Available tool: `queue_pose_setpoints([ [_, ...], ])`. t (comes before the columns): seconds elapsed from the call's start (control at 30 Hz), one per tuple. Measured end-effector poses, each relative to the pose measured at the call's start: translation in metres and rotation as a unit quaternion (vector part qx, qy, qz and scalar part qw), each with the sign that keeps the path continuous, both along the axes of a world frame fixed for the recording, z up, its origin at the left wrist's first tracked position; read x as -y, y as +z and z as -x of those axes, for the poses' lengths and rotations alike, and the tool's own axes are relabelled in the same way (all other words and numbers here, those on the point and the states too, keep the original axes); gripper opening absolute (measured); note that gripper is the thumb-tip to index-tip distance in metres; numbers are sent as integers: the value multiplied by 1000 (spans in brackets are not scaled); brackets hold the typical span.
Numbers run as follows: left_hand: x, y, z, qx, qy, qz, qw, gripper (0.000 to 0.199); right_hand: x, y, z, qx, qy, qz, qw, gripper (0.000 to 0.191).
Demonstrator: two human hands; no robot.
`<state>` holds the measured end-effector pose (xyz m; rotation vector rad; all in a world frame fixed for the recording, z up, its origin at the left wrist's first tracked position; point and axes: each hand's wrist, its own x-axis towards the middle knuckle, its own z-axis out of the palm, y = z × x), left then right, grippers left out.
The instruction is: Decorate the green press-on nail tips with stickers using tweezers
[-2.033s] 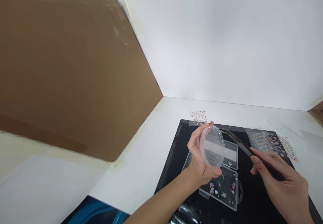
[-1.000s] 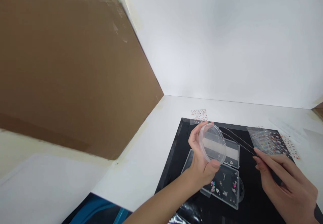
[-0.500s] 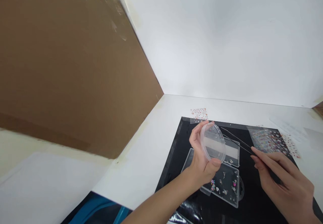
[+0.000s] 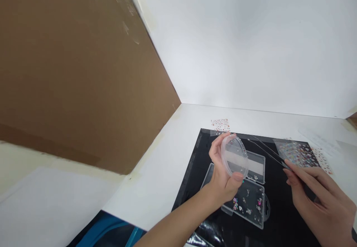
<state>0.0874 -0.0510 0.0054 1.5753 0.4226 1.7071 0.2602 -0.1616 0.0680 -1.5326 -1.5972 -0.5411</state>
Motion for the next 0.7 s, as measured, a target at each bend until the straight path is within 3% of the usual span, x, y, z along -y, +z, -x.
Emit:
queue_pose_setpoints([
  [0.27, 2, 3, -1, 19, -14, 20, 1000, 64, -2, -3, -6, 17, 27, 8, 999, 50],
  [0.4, 5, 0, 1, 19, -27, 77, 996, 57, -2, -5, -9, 35, 33, 11, 999, 40],
  [0.53, -5, 2, 10, 0, 13, 187, 982, 55, -1, -8, -12, 38, 24, 9, 999, 35],
  [0.7, -29, 19, 21, 2, 76, 263, 962, 55, -1, -14, -28, 19, -14, 69, 997, 23],
])
